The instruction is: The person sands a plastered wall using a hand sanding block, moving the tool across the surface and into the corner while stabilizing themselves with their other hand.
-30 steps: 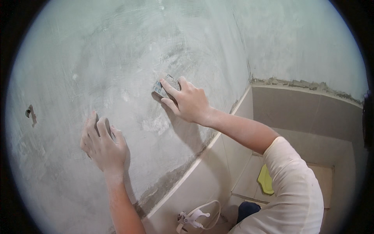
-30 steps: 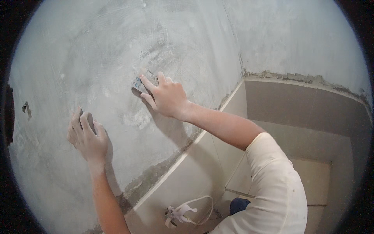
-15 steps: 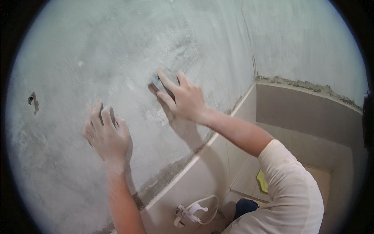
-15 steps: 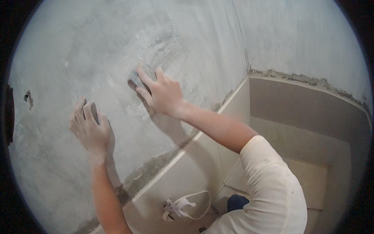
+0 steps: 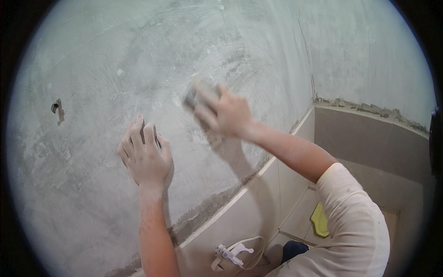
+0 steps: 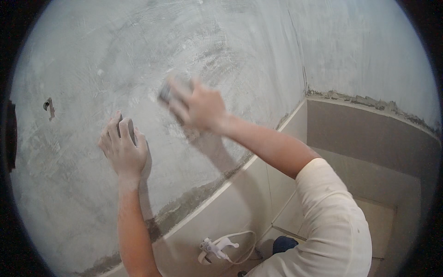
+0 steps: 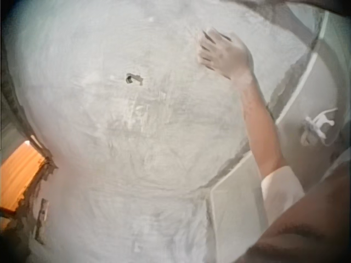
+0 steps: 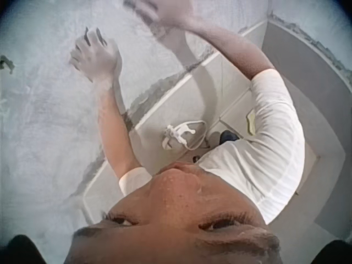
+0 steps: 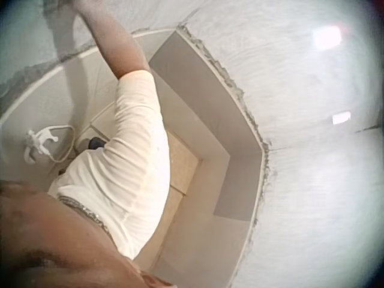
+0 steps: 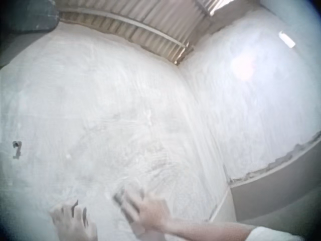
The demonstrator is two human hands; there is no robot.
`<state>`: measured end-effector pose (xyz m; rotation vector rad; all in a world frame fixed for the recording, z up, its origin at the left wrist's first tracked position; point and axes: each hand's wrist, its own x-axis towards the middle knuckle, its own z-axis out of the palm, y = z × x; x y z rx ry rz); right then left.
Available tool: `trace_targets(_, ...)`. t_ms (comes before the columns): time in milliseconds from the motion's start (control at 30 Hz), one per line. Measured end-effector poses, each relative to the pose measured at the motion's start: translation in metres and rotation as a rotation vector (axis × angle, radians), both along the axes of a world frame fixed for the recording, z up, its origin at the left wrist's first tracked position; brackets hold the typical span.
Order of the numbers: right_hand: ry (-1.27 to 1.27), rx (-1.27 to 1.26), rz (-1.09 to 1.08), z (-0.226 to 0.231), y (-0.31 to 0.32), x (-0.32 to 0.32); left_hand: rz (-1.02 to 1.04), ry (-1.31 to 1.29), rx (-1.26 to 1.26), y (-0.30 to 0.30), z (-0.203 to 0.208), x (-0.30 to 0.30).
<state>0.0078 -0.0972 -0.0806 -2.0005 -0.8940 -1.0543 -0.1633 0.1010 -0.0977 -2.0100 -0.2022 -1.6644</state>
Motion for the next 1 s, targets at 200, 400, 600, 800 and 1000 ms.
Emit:
trace_targets(200, -0.111, 0.258, -0.150, 0.017, -0.013, 0.076, 0.051, 0.031, -0.036, -0.016, 0.004, -0.002)
trace_targets(400, 0.057, 0.239, -0.305, 0.066, -0.039, 0.086, -0.064, -0.002, 0.030, -0.005, 0.001, 0.013)
trace_targets(600, -0.015, -0.023, -0.014, -0.019, -0.014, 0.022, -0.024, 0.016, 0.022, 0.001, 0.005, -0.002)
trace_targets(800, 0.144, 0.270, -0.221, 0.063, -0.054, 0.106, 0.005, 0.039, -0.077, -0.010, -0.003, 0.008)
trace_targets(1000, -0.045, -0.027, -0.223, 0.018, -0.028, 0.037, 0.013, -0.006, 0.016, 0.000, 0.004, -0.004)
